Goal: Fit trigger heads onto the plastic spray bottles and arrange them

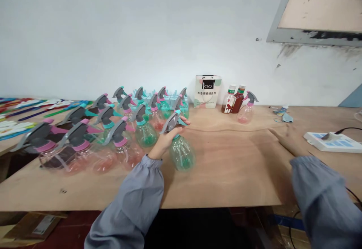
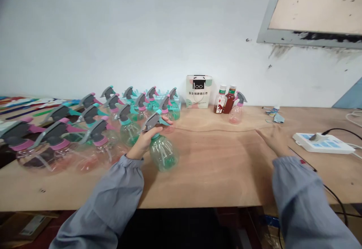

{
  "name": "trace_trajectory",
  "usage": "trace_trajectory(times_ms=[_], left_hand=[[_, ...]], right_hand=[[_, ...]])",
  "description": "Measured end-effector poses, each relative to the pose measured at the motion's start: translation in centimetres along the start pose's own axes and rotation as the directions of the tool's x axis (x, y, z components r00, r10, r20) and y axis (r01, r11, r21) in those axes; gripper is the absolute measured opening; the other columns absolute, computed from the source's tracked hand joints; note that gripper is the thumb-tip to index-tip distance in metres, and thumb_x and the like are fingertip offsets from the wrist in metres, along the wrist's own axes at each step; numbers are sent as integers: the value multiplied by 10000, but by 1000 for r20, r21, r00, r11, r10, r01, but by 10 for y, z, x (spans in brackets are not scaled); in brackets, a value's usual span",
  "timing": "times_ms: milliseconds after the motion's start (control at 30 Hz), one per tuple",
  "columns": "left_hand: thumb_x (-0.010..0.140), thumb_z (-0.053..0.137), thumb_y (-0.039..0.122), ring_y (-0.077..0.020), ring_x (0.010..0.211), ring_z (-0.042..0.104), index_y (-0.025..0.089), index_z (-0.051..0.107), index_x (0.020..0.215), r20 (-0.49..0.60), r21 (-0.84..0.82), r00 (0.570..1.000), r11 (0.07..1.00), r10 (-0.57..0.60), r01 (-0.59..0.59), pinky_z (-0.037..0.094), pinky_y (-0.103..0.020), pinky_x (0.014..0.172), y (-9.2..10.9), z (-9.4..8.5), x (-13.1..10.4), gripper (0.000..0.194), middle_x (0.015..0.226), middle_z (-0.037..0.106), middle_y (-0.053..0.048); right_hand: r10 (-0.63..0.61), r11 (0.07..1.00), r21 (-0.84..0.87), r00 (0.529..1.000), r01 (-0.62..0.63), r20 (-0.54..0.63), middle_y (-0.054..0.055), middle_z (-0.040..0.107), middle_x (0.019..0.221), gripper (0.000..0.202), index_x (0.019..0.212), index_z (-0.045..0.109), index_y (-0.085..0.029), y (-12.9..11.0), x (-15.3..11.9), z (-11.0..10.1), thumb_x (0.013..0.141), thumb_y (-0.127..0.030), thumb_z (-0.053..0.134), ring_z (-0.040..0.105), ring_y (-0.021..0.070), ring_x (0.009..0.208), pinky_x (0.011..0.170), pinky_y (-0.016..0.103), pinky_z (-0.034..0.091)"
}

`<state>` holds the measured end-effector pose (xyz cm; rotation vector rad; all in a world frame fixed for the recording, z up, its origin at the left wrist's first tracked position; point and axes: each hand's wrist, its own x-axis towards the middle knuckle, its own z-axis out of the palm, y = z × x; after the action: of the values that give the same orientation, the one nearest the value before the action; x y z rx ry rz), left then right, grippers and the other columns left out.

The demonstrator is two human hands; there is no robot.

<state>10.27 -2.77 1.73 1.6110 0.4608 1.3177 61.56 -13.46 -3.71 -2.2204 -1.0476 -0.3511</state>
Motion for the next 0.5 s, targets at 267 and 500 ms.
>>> trace_trajectory(times_ms=[267,500], left_hand=[[803,640,325,-261,1086,682,215,680,1003,86,-36,994,997,-62,66,475,-464,1061,1,0,-5,232,1027,745,-73],[807,631,333,-270,1108,678,215,679,1065,124,-107,989,989,-86,99,484,-465,1049,4,-4,-8,287,1031,749,-82]], right_hand=[[206,907,361,976,-217,69,309,428,1482,1084,1463,300,-41,-132,74,93,636,-508,823,425,381,1379,1113,460,353],[169,879,457,985,-134,-38,222,534,1331,787,1301,440,-125,-132,62,117,660,-442,771,533,356,1235,1068,518,402]])
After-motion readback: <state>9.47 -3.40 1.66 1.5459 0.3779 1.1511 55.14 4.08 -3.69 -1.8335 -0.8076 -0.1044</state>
